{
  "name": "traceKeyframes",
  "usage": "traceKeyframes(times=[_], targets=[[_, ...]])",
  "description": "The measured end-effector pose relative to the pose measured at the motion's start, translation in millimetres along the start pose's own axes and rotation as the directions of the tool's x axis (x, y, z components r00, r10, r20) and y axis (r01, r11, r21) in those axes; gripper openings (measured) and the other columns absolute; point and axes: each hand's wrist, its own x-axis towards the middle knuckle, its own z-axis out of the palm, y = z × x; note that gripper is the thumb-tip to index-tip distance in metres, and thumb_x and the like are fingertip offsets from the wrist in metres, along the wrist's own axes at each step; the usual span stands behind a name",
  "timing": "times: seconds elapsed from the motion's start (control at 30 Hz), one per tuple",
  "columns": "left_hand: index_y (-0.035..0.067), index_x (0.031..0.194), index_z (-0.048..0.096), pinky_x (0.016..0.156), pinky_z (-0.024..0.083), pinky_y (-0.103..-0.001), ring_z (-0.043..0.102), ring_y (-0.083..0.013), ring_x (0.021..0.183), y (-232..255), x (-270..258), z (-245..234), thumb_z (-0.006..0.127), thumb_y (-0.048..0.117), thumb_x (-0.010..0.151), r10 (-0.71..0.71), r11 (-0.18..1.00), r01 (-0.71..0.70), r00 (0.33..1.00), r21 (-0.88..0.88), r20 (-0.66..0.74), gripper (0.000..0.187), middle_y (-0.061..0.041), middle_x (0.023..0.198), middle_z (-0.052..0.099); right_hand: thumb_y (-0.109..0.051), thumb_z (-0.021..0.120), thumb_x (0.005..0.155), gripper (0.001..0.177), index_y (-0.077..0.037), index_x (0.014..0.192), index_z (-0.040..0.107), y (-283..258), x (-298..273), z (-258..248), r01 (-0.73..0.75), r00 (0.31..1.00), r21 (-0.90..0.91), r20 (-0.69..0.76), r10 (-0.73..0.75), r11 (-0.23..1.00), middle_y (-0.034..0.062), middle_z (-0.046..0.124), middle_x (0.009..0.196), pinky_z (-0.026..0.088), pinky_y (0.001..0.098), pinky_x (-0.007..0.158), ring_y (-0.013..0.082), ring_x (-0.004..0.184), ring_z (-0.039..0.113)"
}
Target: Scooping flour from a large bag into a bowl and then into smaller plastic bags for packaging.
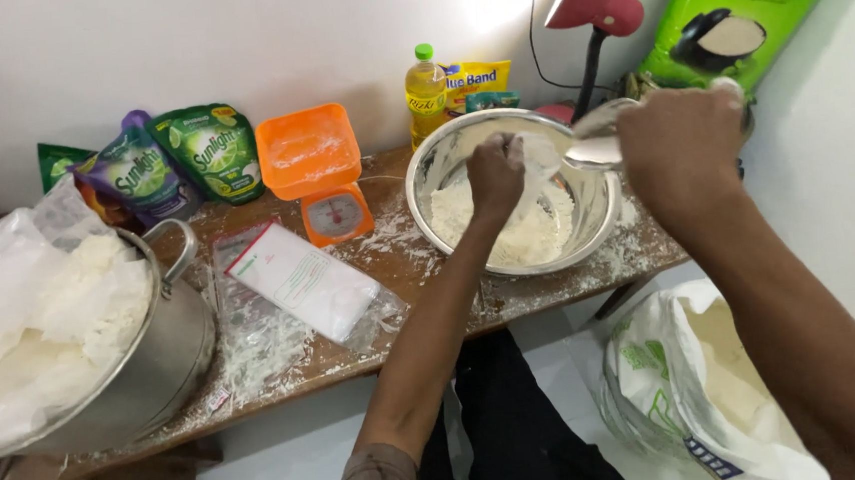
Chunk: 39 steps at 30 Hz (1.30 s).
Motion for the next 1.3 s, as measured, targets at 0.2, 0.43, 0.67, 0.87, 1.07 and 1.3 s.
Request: traceKeyframes(times=[0.2, 0.43, 0.67, 0.87, 1.07, 1.3], targets=[[0.008, 0.103, 0.078, 0.078, 0.061, -0.052, 0.076, -0.0396, 0.085, 14.9, 11.4, -25.8, 0.062, 0.023, 0.096, 0.077, 0.995, -0.075, 0.997, 0.063, -0.022, 0.023, -0.015, 0.074, 0.075, -0.013, 0.049, 0.102, 0.039, -0.014, 0.085, 0.083, -17.1, 8.2, 115.5, -0.036, 0.995, 0.197, 0.099, 0.016, 0.980, 0.0072, 0.082, 0.083, 0.046, 0.0510, 0.074, 0.0328, 0.088, 0.079], [0.008, 0.104, 0.079, 0.079, 0.059, -0.055, 0.075, -0.0404, 0.085, 20.2, 5.4, -42.2, 0.062, 0.026, 0.096, 0.051, 0.995, -0.050, 0.999, 0.083, -0.004, 0.026, -0.015, 0.071, 0.073, -0.013, 0.052, 0.091, 0.027, -0.012, 0.075, 0.074, -71.7, 17.8, 218.6, 0.248, 0.966, 0.339, -0.161, -0.204, 0.908, 0.0144, 0.074, 0.073, 0.060, 0.0520, 0.068, 0.0381, 0.076, 0.078], [0.007, 0.107, 0.078, 0.079, 0.060, -0.049, 0.076, -0.0358, 0.081, 18.7, -2.0, -46.7, 0.062, 0.023, 0.098, 0.051, 0.998, -0.052, 0.998, 0.040, 0.020, 0.024, -0.013, 0.070, 0.073, -0.012, 0.056, 0.096, 0.031, -0.006, 0.079, 0.080, -104.3, -2.2, 191.1, 0.051, 0.982, 0.394, 0.147, -0.118, 0.918, 0.0185, 0.073, 0.069, 0.060, 0.0542, 0.066, 0.0392, 0.077, 0.078], [0.009, 0.107, 0.078, 0.076, 0.060, -0.046, 0.077, -0.0307, 0.077, 5.0, -6.7, -40.8, 0.063, 0.024, 0.098, 0.053, 0.998, -0.054, 0.997, 0.023, 0.060, 0.023, -0.010, 0.067, 0.073, -0.011, 0.054, 0.096, 0.028, -0.002, 0.087, 0.079, -112.0, -13.2, 203.4, 0.036, 0.980, 0.409, 0.166, -0.113, 0.912, 0.0181, 0.070, 0.080, 0.058, 0.0619, 0.072, 0.0443, 0.086, 0.077], [0.010, 0.106, 0.078, 0.077, 0.059, -0.047, 0.077, -0.0347, 0.078, 6.6, -10.4, -43.6, 0.066, 0.027, 0.097, 0.078, 0.995, -0.082, 0.993, 0.048, 0.089, 0.023, -0.014, 0.068, 0.073, -0.011, 0.054, 0.097, 0.026, -0.001, 0.093, 0.078, -112.1, -22.4, 205.5, 0.047, 0.985, 0.429, 0.131, -0.113, 0.902, 0.0176, 0.067, 0.084, 0.058, 0.0627, 0.075, 0.0453, 0.087, 0.076], [0.013, 0.103, 0.078, 0.076, 0.059, -0.044, 0.076, -0.0297, 0.073, 7.7, -1.5, -44.2, 0.067, 0.029, 0.096, 0.151, 0.988, -0.152, 0.979, -0.005, 0.137, 0.021, -0.011, 0.063, 0.070, -0.010, 0.052, 0.097, 0.029, 0.001, 0.094, 0.078, -101.7, -26.7, 199.0, 0.097, 0.979, 0.432, 0.122, -0.165, 0.896, 0.0213, 0.070, 0.091, 0.058, 0.0613, 0.083, 0.0445, 0.091, 0.077]])
